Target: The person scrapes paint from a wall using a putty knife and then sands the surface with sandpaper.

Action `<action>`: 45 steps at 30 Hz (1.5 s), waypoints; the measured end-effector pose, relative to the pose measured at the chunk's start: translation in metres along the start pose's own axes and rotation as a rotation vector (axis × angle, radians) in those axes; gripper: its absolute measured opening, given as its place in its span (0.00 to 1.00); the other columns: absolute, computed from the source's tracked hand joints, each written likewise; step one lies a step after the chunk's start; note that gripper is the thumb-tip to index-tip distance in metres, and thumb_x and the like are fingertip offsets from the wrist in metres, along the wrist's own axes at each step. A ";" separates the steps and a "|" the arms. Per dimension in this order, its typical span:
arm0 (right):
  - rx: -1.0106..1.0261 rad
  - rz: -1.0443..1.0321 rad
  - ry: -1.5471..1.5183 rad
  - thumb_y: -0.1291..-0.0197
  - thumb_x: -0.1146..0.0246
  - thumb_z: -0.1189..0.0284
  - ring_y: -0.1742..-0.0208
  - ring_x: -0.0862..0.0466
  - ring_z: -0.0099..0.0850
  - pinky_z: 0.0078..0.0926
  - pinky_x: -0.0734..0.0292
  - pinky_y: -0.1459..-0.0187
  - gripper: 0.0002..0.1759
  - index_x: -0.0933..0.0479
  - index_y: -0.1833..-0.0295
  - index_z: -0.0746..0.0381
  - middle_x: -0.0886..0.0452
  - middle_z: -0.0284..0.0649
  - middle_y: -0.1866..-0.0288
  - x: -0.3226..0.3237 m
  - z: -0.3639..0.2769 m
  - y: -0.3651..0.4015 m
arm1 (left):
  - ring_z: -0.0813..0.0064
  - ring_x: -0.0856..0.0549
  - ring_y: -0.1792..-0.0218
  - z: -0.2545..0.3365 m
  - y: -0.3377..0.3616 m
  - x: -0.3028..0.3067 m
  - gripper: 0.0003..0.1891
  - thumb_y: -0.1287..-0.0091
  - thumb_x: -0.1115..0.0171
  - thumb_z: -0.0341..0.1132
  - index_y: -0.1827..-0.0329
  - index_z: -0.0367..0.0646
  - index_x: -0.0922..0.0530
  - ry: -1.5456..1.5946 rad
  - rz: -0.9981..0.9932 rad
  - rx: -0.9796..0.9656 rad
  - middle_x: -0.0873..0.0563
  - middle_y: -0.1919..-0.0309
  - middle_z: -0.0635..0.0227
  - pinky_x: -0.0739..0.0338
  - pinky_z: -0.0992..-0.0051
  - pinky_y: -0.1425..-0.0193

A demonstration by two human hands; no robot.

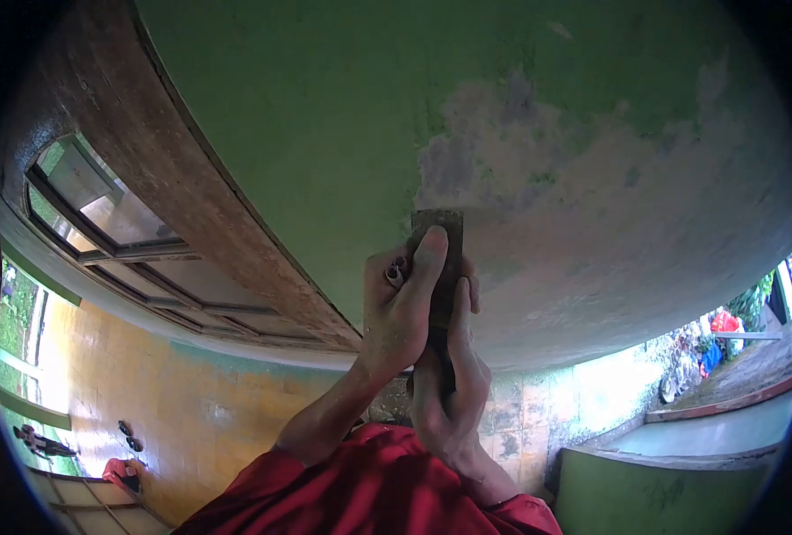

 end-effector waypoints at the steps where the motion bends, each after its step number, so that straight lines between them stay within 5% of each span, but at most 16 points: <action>1: 0.099 0.037 0.034 0.41 0.54 0.86 0.50 0.13 0.43 0.29 0.21 0.49 0.39 0.50 0.20 0.75 0.17 0.62 0.46 -0.002 0.013 -0.002 | 0.82 0.21 0.76 0.000 0.000 0.000 0.24 0.19 0.48 0.45 0.70 0.35 0.21 -0.013 0.007 -0.003 0.18 0.79 0.68 0.28 0.78 0.72; 8: 0.256 0.070 0.122 0.40 0.56 0.87 0.64 0.14 0.38 0.28 0.21 0.60 0.38 0.48 0.21 0.73 0.16 0.55 0.48 0.000 -0.003 -0.011 | 0.82 0.21 0.77 0.019 -0.010 -0.008 0.25 0.19 0.50 0.47 0.71 0.37 0.21 -0.069 -0.008 -0.131 0.17 0.79 0.69 0.28 0.79 0.72; 14: 0.048 -0.016 -0.027 0.38 0.55 0.87 0.61 0.15 0.29 0.21 0.23 0.59 0.39 0.50 0.19 0.71 0.17 0.54 0.47 0.003 -0.030 -0.014 | 0.82 0.20 0.76 0.027 -0.010 -0.012 0.25 0.19 0.49 0.47 0.70 0.38 0.20 -0.080 -0.032 -0.080 0.17 0.78 0.69 0.26 0.79 0.71; 17: 0.127 0.021 0.000 0.38 0.56 0.87 0.58 0.15 0.28 0.20 0.23 0.58 0.39 0.52 0.18 0.70 0.17 0.54 0.47 0.002 -0.012 -0.006 | 0.83 0.20 0.76 0.019 -0.009 -0.010 0.24 0.19 0.49 0.47 0.69 0.38 0.20 -0.034 -0.027 -0.061 0.17 0.77 0.70 0.27 0.79 0.71; 26: 0.061 0.008 0.057 0.37 0.54 0.86 0.53 0.14 0.37 0.27 0.22 0.51 0.38 0.51 0.19 0.72 0.17 0.57 0.47 0.007 -0.017 -0.004 | 0.81 0.19 0.76 0.019 -0.007 -0.012 0.23 0.19 0.49 0.45 0.69 0.36 0.21 0.027 -0.011 -0.004 0.18 0.79 0.68 0.27 0.78 0.73; 39: 0.129 0.018 0.078 0.36 0.52 0.85 0.55 0.12 0.40 0.29 0.22 0.54 0.36 0.49 0.21 0.75 0.17 0.59 0.49 0.005 -0.032 -0.015 | 0.84 0.21 0.78 0.022 -0.010 -0.017 0.25 0.19 0.49 0.49 0.70 0.38 0.20 -0.006 -0.037 -0.083 0.17 0.79 0.69 0.28 0.80 0.73; 41: 0.338 0.112 0.231 0.35 0.58 0.86 0.84 0.30 0.14 0.18 0.39 0.83 0.36 0.46 0.19 0.68 0.17 0.39 0.65 0.005 -0.010 -0.011 | 0.84 0.21 0.78 0.019 -0.011 -0.013 0.26 0.19 0.49 0.49 0.70 0.38 0.20 0.009 -0.010 -0.057 0.17 0.79 0.69 0.28 0.80 0.73; 45: 0.244 0.099 0.143 0.34 0.58 0.86 0.84 0.30 0.14 0.18 0.40 0.83 0.36 0.46 0.19 0.67 0.16 0.41 0.59 0.008 -0.029 -0.008 | 0.84 0.21 0.78 0.021 -0.009 -0.018 0.25 0.19 0.49 0.49 0.70 0.38 0.20 0.017 -0.024 -0.036 0.17 0.79 0.69 0.28 0.80 0.74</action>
Point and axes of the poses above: each hand's wrist, its own y-axis away from the middle knuckle, its own x-axis out of the back of the hand, z = x × y, the point moved 2 cm from there along -y, towards the middle knuckle
